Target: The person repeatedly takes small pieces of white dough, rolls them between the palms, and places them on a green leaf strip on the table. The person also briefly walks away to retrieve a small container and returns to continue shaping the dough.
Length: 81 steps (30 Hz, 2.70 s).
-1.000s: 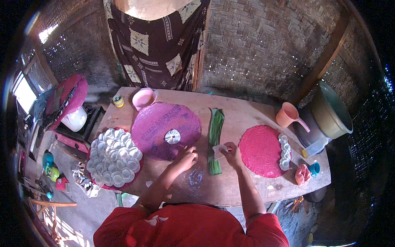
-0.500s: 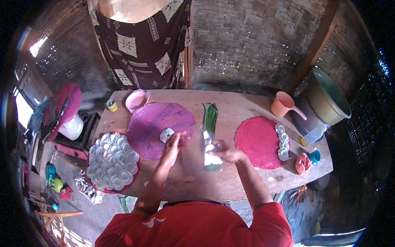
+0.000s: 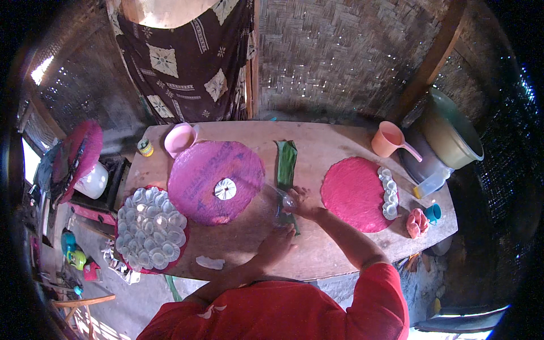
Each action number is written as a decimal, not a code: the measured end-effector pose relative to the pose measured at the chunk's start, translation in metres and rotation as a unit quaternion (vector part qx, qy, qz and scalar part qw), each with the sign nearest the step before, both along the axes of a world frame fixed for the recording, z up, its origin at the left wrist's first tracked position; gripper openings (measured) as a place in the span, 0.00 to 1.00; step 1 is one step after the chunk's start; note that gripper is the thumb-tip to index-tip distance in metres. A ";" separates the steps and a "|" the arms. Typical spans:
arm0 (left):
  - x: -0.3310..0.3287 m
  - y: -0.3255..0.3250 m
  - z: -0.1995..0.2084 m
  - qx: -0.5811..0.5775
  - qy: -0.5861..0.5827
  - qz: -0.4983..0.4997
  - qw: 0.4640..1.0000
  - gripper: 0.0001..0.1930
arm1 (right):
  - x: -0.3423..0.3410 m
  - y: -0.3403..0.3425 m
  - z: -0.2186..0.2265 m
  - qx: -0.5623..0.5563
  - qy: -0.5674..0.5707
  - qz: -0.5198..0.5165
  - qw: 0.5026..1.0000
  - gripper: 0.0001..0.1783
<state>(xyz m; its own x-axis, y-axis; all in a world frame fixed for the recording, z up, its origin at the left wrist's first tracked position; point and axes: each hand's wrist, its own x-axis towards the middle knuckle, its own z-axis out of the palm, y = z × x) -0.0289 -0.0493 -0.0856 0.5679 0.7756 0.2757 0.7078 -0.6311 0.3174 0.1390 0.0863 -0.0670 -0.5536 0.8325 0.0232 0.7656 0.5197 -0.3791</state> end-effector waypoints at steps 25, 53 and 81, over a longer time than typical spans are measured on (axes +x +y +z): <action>-0.013 0.049 0.016 -0.247 -0.194 0.022 0.949 0.20 | -0.044 0.187 0.040 0.061 -0.160 -0.070 0.983 0.38; -0.047 0.053 0.091 -0.380 -0.613 0.062 0.690 0.11 | -0.047 -0.061 0.078 -0.133 0.537 -0.149 0.819 0.13; -0.062 0.034 0.101 -0.185 -0.575 0.123 0.788 0.12 | -0.083 -0.094 0.122 0.192 0.311 -0.057 0.929 0.21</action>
<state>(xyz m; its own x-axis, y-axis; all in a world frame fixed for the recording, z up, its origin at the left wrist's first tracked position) -0.0908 -0.0150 0.0154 -0.0715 0.9711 0.2276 -0.0951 -0.2338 0.9676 0.0562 -0.0080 0.0553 -0.2433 0.7485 0.6168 0.5192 0.6377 -0.5690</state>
